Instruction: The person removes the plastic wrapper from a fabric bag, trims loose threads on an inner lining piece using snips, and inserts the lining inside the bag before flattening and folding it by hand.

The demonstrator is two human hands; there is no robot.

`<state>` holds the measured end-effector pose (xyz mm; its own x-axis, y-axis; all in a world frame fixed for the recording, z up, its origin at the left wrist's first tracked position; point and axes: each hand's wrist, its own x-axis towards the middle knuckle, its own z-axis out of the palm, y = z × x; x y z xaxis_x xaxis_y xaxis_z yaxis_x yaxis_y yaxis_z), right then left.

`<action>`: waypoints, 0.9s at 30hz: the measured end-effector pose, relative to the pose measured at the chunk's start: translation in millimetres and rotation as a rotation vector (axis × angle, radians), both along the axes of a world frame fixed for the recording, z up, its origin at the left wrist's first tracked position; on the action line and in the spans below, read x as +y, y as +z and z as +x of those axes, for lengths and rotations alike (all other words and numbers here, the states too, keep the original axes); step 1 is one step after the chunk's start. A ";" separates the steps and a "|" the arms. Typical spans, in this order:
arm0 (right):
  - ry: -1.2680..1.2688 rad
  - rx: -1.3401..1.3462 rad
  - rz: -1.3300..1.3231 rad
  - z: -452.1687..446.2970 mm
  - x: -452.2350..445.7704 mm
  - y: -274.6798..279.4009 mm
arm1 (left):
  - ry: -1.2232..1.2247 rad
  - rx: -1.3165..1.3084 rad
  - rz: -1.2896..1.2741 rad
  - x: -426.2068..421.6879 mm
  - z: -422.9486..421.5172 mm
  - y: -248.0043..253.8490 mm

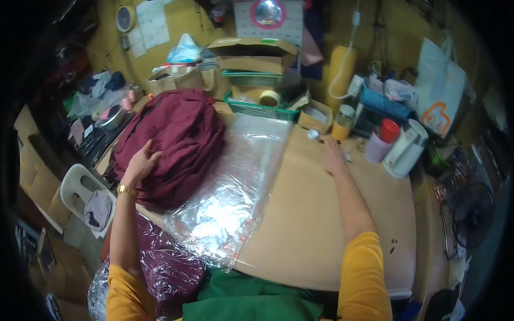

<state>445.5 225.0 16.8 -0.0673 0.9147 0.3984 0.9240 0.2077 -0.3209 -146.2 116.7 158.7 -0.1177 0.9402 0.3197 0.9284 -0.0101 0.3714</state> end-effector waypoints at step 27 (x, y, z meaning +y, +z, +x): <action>-0.084 0.446 0.039 -23.4 -96.7 -10.5 | -0.235 0.092 0.830 -29.2 63.6 114.7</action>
